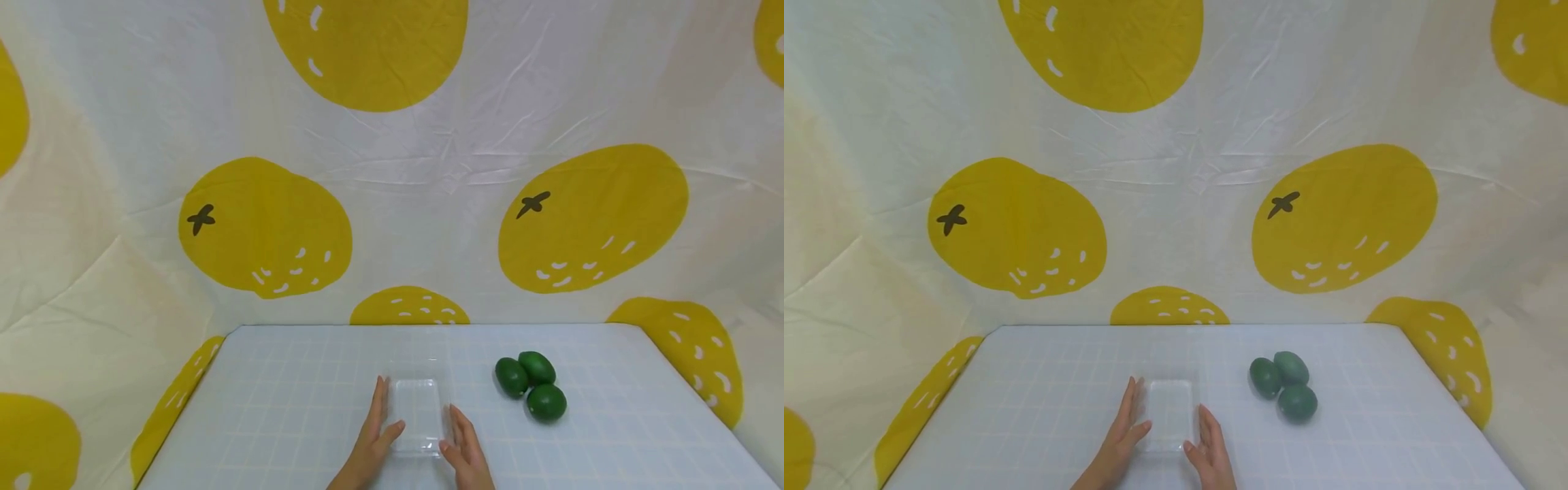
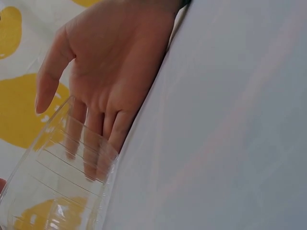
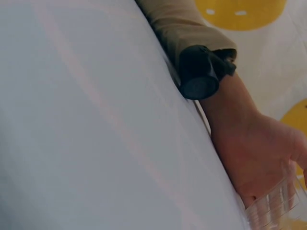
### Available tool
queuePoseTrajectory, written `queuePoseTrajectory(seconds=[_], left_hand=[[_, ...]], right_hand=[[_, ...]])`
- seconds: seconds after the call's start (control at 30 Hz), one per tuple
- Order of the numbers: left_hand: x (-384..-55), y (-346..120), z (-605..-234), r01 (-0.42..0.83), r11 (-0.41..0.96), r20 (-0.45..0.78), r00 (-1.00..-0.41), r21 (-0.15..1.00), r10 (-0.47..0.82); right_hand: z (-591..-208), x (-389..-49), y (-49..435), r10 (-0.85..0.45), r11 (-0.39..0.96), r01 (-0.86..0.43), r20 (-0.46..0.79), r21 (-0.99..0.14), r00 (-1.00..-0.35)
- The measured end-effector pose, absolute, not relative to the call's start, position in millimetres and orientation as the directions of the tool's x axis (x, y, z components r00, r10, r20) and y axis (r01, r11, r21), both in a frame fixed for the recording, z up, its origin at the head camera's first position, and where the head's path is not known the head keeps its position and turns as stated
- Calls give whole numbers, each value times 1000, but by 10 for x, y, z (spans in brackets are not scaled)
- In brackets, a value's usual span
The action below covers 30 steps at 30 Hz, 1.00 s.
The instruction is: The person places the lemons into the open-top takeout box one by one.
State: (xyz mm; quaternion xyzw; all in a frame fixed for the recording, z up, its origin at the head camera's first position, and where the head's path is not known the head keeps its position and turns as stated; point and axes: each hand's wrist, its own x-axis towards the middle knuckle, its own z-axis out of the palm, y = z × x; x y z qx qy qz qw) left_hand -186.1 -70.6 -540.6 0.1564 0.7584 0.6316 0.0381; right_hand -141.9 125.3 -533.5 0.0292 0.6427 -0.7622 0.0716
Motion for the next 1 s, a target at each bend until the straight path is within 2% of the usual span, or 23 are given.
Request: queuePoseTrajectory(seconds=[0.2,0.43,1.0], left_hand=[[-1886,-682,-5411,221,161,169,-944,962,285],[-1974,-643,-5478,274,160,223,-934,948,279],[-2032,-618,-5497,265,158,213,-935,951,285]], right_hand=[[-5341,-1465,1273,-51,-117,177,-172,-977,-984],[-5339,-1519,1314,-35,-67,140,-138,-988,-990],[-5336,-1584,1366,-11,-7,110,-110,-994,-994]])
